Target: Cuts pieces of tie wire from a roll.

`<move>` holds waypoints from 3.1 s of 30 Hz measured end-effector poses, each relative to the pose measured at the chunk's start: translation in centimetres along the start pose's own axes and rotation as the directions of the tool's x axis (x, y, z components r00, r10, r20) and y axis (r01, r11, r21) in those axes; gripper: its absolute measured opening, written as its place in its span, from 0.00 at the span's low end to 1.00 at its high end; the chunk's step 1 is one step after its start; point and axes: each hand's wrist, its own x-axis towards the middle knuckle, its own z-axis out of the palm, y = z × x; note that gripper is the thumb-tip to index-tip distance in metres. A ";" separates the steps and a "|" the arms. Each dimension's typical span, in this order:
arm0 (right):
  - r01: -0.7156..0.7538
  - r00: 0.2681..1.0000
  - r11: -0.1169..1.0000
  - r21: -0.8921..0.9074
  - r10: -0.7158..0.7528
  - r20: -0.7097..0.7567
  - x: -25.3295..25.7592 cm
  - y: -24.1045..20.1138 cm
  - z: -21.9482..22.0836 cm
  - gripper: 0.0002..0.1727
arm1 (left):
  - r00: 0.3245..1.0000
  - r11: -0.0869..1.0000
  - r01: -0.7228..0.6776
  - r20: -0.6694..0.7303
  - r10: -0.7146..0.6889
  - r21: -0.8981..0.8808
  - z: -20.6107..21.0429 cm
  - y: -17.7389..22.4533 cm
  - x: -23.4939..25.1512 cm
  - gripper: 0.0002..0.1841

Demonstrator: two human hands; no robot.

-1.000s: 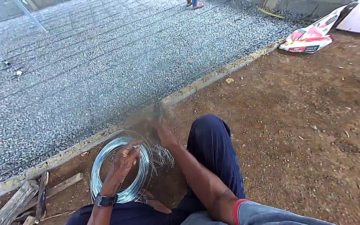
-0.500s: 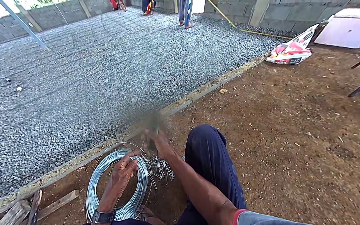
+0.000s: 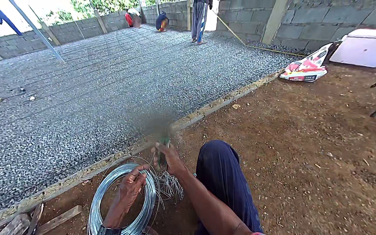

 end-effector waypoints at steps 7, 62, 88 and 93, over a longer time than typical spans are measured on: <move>0.000 1.000 1.000 0.005 0.000 -0.008 0.0 0.1 0.0 0.18 | 1.000 1.000 -0.012 0.002 0.012 0.010 -0.3 -0.3 0.0 0.16; 0.044 0.999 0.999 -0.022 -0.043 0.024 0.8 1.3 -0.7 0.18 | 0.999 0.986 0.017 0.030 -0.022 0.163 -0.8 -0.2 -0.4 0.15; -0.006 1.000 1.000 -0.022 0.006 -0.003 0.4 0.0 -0.3 0.18 | 0.999 0.996 -0.030 0.039 0.027 0.079 -0.3 0.0 0.3 0.18; -0.018 1.000 1.000 0.007 0.018 -0.017 0.4 0.0 -0.2 0.18 | 0.999 0.998 -0.034 0.038 0.032 0.056 -0.4 0.1 0.1 0.18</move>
